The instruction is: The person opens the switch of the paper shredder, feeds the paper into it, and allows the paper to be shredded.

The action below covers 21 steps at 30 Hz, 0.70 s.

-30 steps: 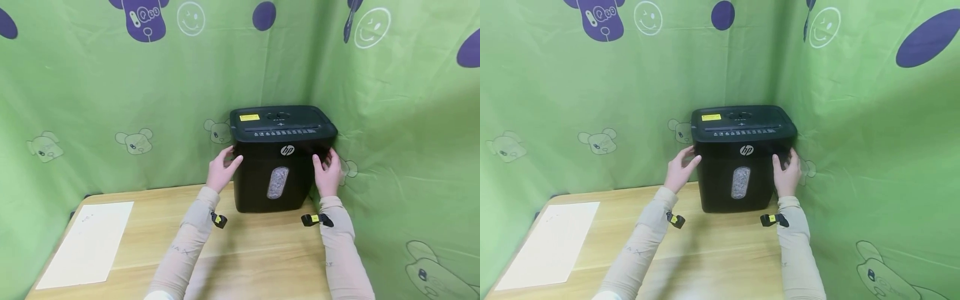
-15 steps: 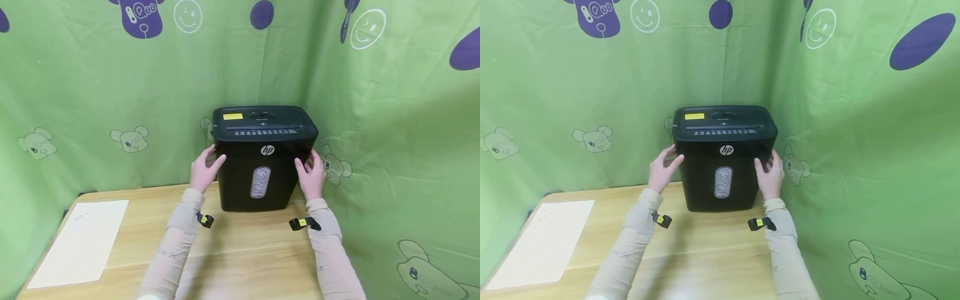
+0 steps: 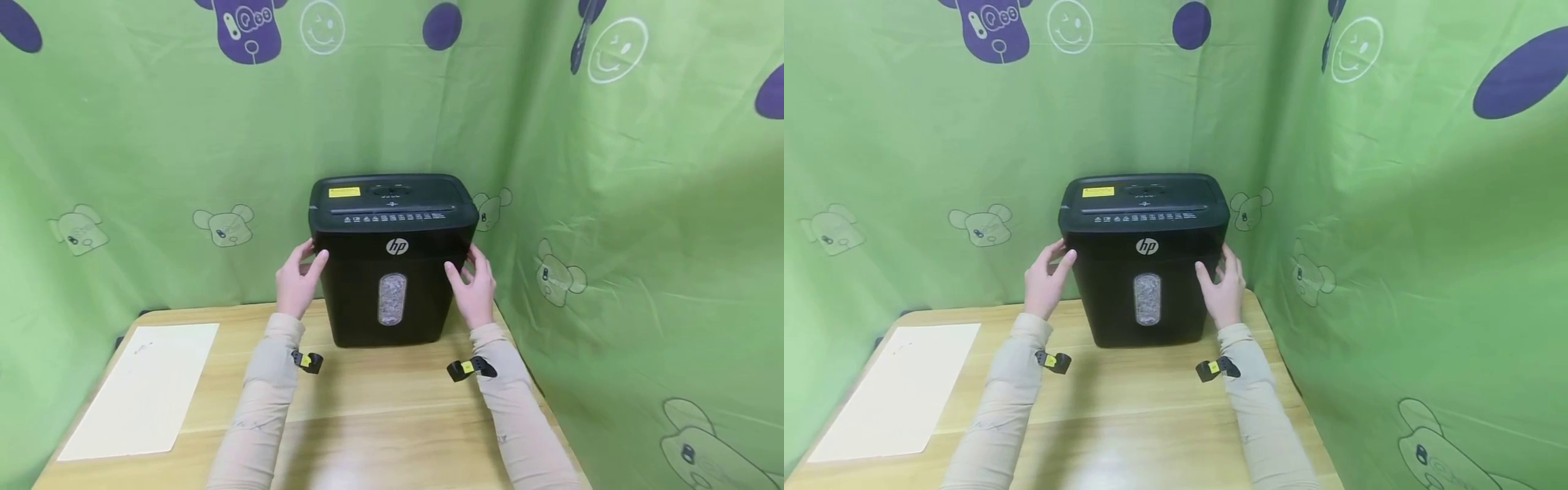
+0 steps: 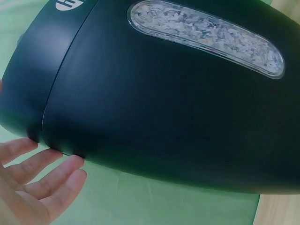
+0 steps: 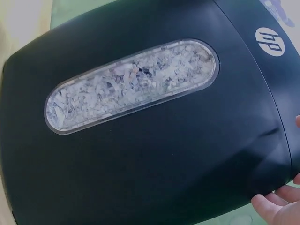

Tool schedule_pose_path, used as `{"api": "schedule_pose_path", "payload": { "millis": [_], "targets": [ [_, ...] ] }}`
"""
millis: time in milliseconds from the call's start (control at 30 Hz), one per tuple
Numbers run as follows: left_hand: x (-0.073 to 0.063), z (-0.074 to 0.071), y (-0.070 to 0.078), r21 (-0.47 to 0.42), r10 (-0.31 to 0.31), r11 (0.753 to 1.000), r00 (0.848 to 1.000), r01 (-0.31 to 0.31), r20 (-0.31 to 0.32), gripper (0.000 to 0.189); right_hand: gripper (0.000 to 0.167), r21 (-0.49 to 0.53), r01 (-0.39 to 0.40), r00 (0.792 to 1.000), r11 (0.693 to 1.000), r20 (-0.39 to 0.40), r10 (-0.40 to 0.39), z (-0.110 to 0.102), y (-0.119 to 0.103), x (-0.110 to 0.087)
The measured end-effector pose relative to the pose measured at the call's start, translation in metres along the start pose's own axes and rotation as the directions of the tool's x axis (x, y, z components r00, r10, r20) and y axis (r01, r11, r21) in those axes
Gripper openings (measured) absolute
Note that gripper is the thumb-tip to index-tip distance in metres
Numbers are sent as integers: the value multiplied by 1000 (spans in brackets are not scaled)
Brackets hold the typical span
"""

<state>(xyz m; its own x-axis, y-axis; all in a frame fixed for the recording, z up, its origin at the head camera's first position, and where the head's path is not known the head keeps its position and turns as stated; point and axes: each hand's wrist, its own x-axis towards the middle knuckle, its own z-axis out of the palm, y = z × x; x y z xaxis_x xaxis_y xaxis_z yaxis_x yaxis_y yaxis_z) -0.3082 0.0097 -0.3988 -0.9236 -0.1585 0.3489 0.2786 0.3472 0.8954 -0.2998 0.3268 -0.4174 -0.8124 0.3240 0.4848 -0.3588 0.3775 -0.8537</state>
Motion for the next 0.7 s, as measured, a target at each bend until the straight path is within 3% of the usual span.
{"api": "schedule_pose_path", "payload": {
  "millis": [300,700],
  "targets": [
    [1,-34,-8,54,-29,998,993,36,-115,62,65,53,-1,997,999,83,-4,37,-16,-11],
    [12,-58,-14,47,-103,992,970,116,-219,65,63,89,20,993,996,116,-30,75,-27,-19]
  ]
}}
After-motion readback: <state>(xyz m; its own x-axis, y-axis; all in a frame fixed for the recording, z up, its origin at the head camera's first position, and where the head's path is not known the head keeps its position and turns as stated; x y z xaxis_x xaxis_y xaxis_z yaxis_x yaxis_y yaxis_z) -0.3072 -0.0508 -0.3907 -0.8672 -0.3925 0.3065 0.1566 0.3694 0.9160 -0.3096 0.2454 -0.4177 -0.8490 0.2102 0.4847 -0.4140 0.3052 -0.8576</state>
